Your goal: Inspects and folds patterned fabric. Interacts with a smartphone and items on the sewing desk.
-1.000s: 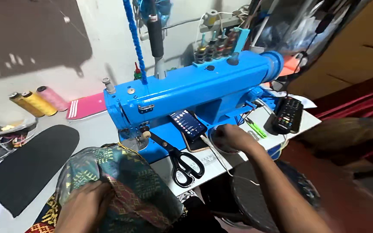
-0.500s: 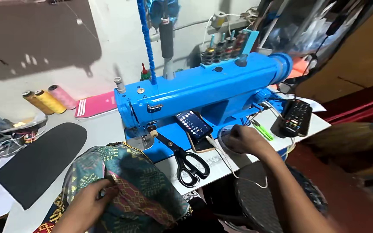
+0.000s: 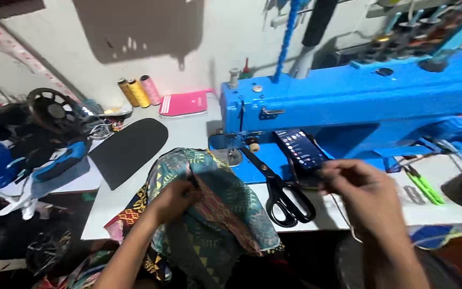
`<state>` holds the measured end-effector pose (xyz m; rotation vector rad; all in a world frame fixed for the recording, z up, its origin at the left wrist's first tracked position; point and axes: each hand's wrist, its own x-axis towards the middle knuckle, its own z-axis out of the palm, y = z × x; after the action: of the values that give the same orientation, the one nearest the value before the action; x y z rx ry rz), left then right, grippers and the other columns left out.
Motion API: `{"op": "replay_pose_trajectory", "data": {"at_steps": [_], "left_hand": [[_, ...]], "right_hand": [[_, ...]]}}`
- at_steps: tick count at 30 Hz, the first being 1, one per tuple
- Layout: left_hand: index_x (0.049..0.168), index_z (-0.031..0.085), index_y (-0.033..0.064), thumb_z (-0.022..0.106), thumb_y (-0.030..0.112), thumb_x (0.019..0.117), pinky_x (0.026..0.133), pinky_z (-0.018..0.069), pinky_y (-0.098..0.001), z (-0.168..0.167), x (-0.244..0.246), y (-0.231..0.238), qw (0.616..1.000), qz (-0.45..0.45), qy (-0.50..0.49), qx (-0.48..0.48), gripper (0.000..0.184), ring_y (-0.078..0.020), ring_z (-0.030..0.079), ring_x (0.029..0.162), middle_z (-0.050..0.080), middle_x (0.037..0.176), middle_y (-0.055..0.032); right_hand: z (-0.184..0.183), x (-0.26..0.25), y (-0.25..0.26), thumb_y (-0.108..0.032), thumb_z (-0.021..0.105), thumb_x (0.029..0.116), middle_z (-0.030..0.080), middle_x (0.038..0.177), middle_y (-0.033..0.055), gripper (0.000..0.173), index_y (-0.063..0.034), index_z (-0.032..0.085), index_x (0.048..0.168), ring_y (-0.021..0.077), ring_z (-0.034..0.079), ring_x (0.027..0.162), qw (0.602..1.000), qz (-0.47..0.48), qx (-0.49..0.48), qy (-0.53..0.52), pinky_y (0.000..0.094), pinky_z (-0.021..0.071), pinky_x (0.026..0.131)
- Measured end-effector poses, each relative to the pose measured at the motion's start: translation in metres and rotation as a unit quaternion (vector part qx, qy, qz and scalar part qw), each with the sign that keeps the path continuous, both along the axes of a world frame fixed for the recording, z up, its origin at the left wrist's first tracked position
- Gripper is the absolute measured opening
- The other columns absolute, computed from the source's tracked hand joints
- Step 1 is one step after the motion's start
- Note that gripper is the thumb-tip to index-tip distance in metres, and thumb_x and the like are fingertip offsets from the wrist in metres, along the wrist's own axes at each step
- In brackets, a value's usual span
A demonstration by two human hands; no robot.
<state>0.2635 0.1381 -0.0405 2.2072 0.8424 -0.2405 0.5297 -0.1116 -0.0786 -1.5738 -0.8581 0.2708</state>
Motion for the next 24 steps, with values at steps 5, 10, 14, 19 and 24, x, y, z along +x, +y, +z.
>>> {"op": "replay_pose_trajectory", "data": {"at_steps": [5, 10, 14, 19, 24], "left_hand": [[0.109, 0.069, -0.0046, 0.063, 0.024, 0.1015, 0.086, 0.0517, -0.046, -0.006, 0.002, 0.0, 0.999, 0.007, -0.034, -0.018, 0.03, -0.0243, 0.064, 0.089, 0.067, 0.097, -0.0174], [0.109, 0.068, -0.0042, 0.062, 0.024, 0.1023, 0.086, 0.0512, -0.0468, -0.008, 0.0, -0.005, 0.999, 0.022, -0.033, -0.011, 0.03, -0.0253, 0.063, 0.09, 0.067, 0.097, -0.0173], [0.112, 0.069, -0.0033, 0.063, 0.024, 0.1019, 0.09, 0.0517, -0.0504, -0.014, -0.001, -0.007, 0.999, 0.025, -0.048, -0.001, 0.029, -0.0285, 0.066, 0.096, 0.068, 0.103, -0.0182], [0.103, 0.069, -0.007, 0.065, 0.019, 0.0998, 0.083, 0.0516, -0.0572, -0.021, -0.001, -0.005, 0.996, -0.022, -0.082, 0.036, 0.027, -0.0333, 0.066, 0.088, 0.068, 0.093, -0.0222], [0.098, 0.069, -0.0068, 0.065, 0.012, 0.0975, 0.074, 0.053, -0.0431, -0.026, -0.008, 0.0, 0.992, -0.036, -0.122, 0.013, 0.019, -0.0178, 0.063, 0.077, 0.067, 0.086, -0.0149]], "right_hand": [[-0.001, -0.096, 0.068, -0.001, 0.063, 0.0931, 0.071, 0.089, -0.0017, 0.016, -0.0008, 0.066, 0.109, 0.0049, 0.068, 0.068, 0.969, 0.192, 0.026, 0.155, 0.0243, 0.0603, 0.06], [0.0, -0.106, 0.089, 0.001, 0.063, 0.0941, 0.071, 0.083, 0.0011, 0.01, -0.0001, 0.067, 0.103, 0.006, 0.067, 0.065, 0.943, 0.203, 0.003, 0.265, 0.0227, 0.0585, 0.059], [0.005, -0.071, 0.059, 0.001, 0.057, 0.0978, 0.073, 0.085, 0.0025, 0.008, -0.0021, 0.064, 0.101, 0.0046, 0.066, 0.062, 0.927, 0.15, 0.041, 0.341, 0.018, 0.0542, 0.054], [-0.001, -0.007, 0.001, -0.002, 0.056, 0.0993, 0.073, 0.087, 0.0027, 0.009, -0.0001, 0.063, 0.104, 0.0049, 0.066, 0.066, 0.968, -0.048, 0.048, 0.242, 0.0194, 0.0536, 0.057], [-0.022, 0.069, -0.055, -0.009, 0.059, 0.0997, 0.07, 0.096, 0.0123, 0.02, 0.0063, 0.066, 0.111, 0.0147, 0.066, 0.076, 0.965, -0.241, -0.094, 0.047, 0.0319, 0.0553, 0.067]]}}
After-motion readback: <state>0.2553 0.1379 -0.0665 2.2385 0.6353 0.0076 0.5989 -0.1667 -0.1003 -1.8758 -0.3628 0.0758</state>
